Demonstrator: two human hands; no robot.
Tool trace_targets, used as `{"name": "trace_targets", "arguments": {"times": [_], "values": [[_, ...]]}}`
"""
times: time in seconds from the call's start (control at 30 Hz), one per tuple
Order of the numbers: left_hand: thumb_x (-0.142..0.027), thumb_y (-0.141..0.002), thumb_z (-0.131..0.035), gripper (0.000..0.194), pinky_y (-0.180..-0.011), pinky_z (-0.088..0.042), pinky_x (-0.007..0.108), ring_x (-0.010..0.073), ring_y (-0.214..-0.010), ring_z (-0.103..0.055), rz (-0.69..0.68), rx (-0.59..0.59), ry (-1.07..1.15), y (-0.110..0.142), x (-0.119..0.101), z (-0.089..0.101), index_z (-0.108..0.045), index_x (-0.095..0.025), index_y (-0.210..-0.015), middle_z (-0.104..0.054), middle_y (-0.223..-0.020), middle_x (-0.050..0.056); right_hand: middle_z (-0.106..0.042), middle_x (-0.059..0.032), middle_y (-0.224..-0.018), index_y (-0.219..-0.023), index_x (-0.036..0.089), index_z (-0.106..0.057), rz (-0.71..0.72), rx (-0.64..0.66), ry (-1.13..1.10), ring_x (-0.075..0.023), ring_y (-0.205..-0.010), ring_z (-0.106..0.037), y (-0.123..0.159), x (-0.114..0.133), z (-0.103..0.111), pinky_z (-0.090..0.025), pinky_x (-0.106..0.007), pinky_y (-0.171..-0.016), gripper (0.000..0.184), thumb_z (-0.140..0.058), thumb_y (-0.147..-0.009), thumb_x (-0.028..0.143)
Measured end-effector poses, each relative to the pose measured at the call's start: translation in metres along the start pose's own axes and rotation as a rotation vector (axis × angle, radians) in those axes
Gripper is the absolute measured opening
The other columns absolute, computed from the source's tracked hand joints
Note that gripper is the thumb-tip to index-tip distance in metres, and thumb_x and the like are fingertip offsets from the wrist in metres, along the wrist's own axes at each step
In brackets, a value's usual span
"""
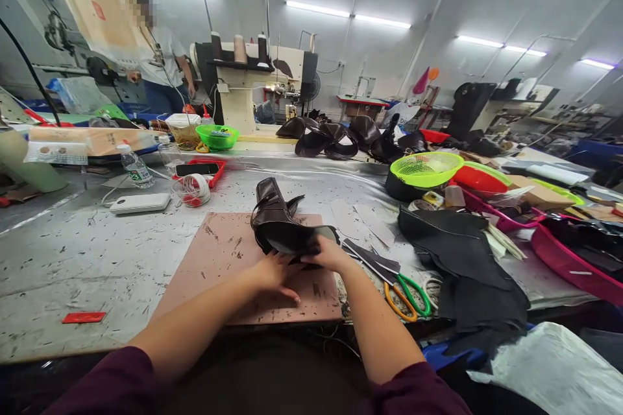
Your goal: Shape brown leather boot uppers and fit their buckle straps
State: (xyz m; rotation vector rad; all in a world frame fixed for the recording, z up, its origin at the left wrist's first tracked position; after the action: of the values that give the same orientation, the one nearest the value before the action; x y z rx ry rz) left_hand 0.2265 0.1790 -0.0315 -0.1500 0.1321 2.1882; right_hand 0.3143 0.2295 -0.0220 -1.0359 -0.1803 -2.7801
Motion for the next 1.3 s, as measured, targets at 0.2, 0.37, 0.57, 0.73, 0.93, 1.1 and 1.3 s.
{"name": "trace_targets", "arguments": {"times": [0.2,0.37,0.57,0.73,0.93,1.1,1.3], "values": [[-0.057,-0.072,-0.053,0.072,-0.099,-0.019,0.057,0.0376,-0.129,-0.019,0.071,0.069,0.026,0.028,0.015,-0.014,-0.033,-0.026,-0.133,-0.024,-0.143,0.013,-0.062,-0.0026,-0.074,-0.071,0.018,-0.061,0.063,-0.027,0.126,-0.018,-0.075,-0.055,-0.002,0.03,0.023,-0.036,-0.026,-0.064,0.004,-0.058,-0.07,0.021],[-0.057,-0.073,-0.052,0.072,-0.102,-0.014,0.055,0.0361,-0.131,-0.015,0.014,0.117,0.053,0.078,0.015,-0.006,-0.032,-0.025,-0.134,-0.029,-0.142,0.01,-0.053,0.003,-0.055,-0.051,0.018,-0.052,0.036,0.075,0.133,-0.0126,-0.057,-0.048,0.008,0.009,0.009,-0.031,-0.022,-0.054,0.017,-0.062,-0.064,0.022],[-0.061,-0.075,-0.044,0.074,-0.103,-0.024,0.041,0.028,-0.125,-0.034,0.01,0.044,0.002,0.07,-0.005,0.0,-0.036,-0.014,-0.131,-0.042,-0.133,0.015,-0.041,0.005,-0.053,-0.044,0.018,-0.039,0.033,0.096,0.118,-0.0097,-0.054,-0.039,0.004,-0.005,-0.006,-0.026,-0.021,-0.051,0.03,-0.061,-0.064,0.023],[-0.066,-0.069,-0.05,0.074,-0.098,-0.031,0.045,0.0336,-0.119,-0.039,0.064,-0.013,-0.02,0.056,-0.006,0.0,-0.046,-0.017,-0.124,-0.046,-0.129,0.016,-0.039,0.006,-0.052,-0.044,0.017,-0.039,0.036,0.126,0.114,-0.0083,-0.052,-0.038,-0.001,-0.007,-0.007,-0.026,-0.02,-0.05,0.029,-0.061,-0.062,0.021],[-0.055,-0.076,-0.051,0.05,-0.092,-0.039,0.038,0.0291,-0.111,-0.047,0.058,0.01,0.05,0.035,-0.008,0.009,-0.057,-0.016,-0.107,-0.052,-0.122,0.013,-0.044,0.0046,-0.058,-0.047,0.017,-0.042,0.045,0.093,0.142,-0.0091,-0.056,-0.042,-0.007,-0.011,-0.011,-0.027,-0.02,-0.051,0.025,-0.064,-0.059,0.016],[-0.02,-0.085,-0.036,0.028,-0.084,-0.043,0.039,0.0271,-0.098,-0.054,0.245,-0.014,0.02,0.003,0.002,0.011,-0.059,-0.014,-0.101,-0.061,-0.103,0.012,-0.048,0.0033,-0.059,-0.055,0.017,-0.046,0.038,-0.022,0.17,-0.011,-0.055,-0.043,-0.008,-0.016,-0.002,-0.03,-0.02,-0.049,0.019,-0.064,-0.056,0.014],[-0.02,-0.081,-0.039,0.046,-0.096,-0.036,0.043,0.0279,-0.119,-0.04,0.315,-0.07,0.043,-0.011,0.012,-0.007,-0.042,-0.015,-0.127,-0.044,-0.132,0.01,-0.059,-0.0055,-0.078,-0.074,0.017,-0.056,0.193,-0.246,0.169,-0.0166,-0.075,-0.053,0.018,0.023,0.021,-0.041,-0.028,-0.07,0.017,-0.043,-0.071,0.007]]}}
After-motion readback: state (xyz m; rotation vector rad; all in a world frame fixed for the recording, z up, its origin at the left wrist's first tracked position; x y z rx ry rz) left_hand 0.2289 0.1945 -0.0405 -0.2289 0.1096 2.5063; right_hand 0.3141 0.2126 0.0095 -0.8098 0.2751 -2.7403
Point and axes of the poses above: each hand's wrist, its own y-axis away from the middle knuckle, its own z-axis out of the back of the hand, x = y × z, the point moved 10 cm from there along -y, towards the middle knuckle
